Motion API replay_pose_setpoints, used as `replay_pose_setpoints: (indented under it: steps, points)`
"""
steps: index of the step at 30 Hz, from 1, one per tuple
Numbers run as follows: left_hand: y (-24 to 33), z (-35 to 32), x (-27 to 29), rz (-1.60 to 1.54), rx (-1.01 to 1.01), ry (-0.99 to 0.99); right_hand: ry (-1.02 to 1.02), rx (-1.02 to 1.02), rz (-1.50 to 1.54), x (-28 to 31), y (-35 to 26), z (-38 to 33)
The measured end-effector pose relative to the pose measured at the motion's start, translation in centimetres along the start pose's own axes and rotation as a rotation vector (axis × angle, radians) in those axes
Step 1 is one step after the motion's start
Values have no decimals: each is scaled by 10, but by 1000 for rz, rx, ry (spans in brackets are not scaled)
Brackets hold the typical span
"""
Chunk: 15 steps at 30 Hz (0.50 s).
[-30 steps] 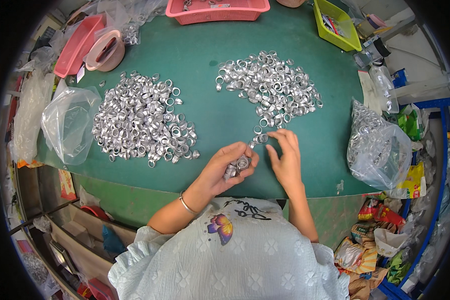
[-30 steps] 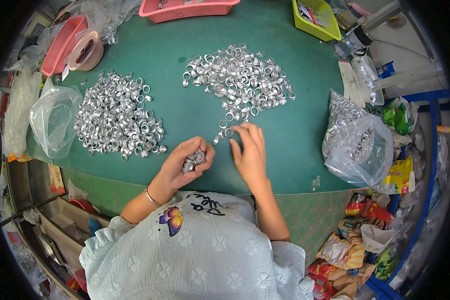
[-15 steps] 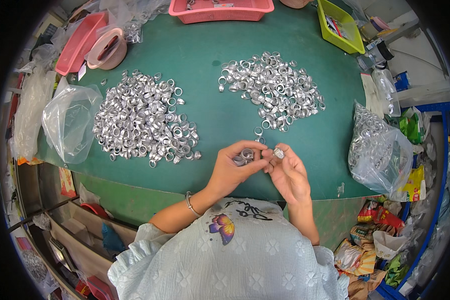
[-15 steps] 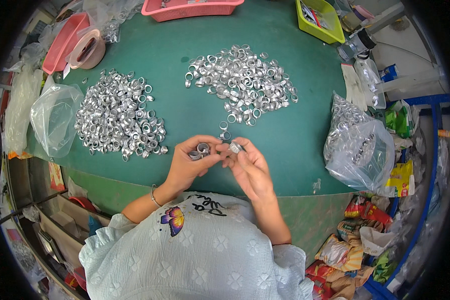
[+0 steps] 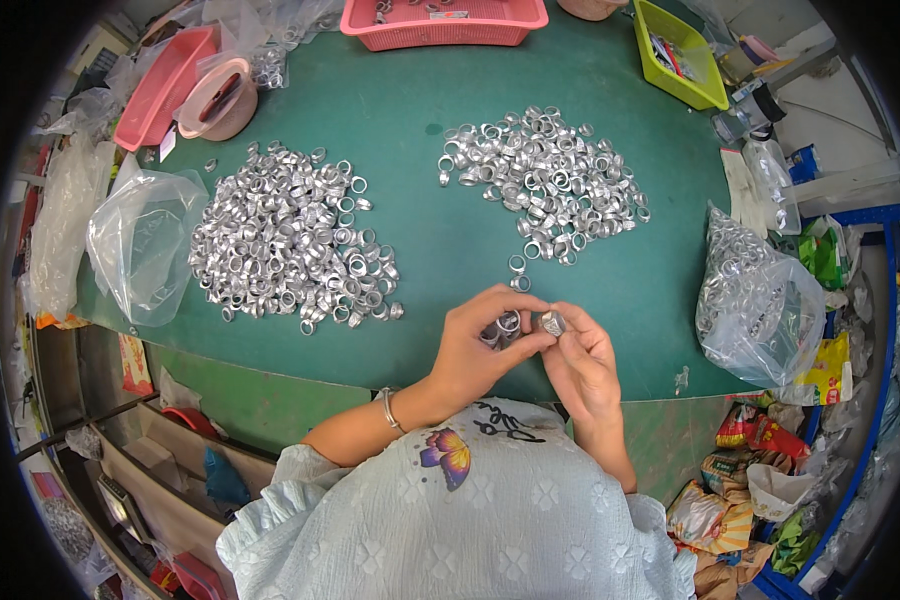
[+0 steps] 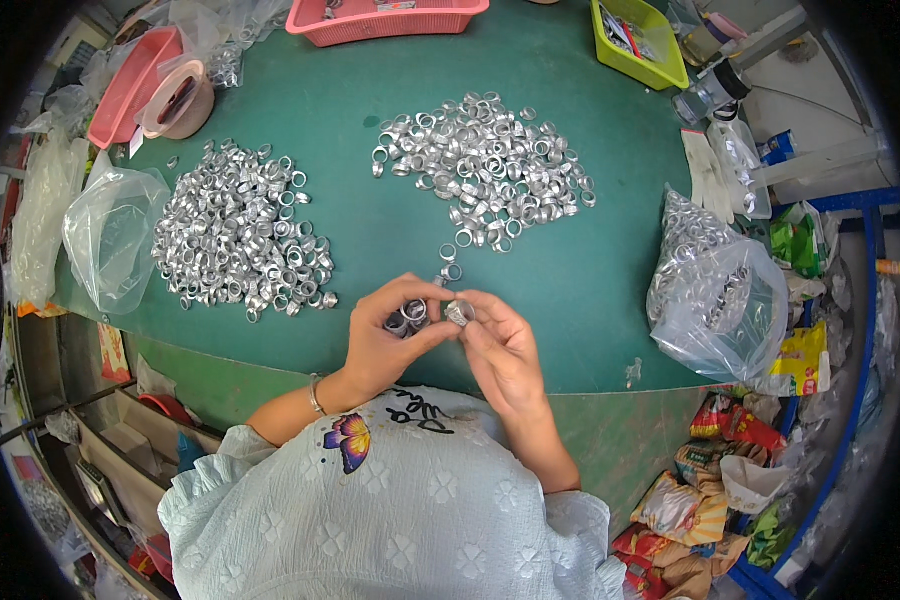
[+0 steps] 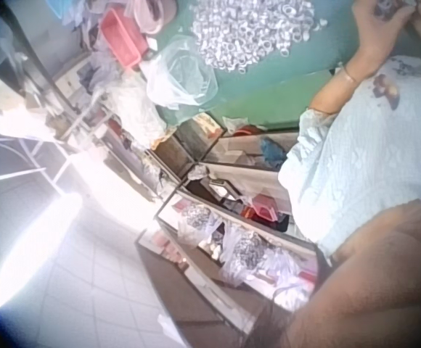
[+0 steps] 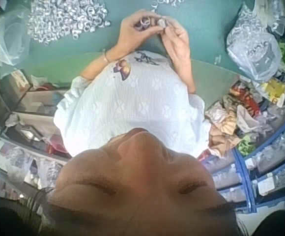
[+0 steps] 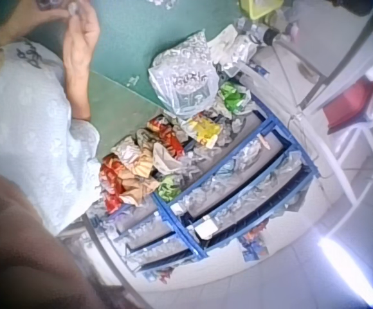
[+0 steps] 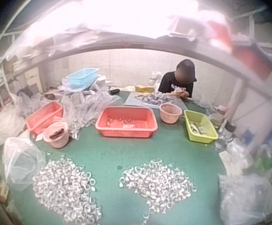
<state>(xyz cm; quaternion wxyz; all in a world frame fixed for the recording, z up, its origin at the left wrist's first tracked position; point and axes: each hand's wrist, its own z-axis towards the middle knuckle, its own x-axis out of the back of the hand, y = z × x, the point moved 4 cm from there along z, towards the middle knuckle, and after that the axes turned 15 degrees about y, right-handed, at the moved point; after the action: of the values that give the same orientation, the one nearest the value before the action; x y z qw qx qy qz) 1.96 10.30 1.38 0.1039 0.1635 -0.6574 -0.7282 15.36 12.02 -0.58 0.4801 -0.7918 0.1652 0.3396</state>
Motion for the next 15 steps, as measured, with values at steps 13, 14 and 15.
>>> replay_pose_setpoints:
  steps: [13,14,15]
  points:
    - [3,-1,-2,16,55,-82,191,-42,-95,-2,0,-4]
    - [4,-1,-3,-11,113,-78,198,-37,-100,0,2,-4]
    - [3,-1,-3,-37,172,-73,204,-32,-105,2,3,-3]
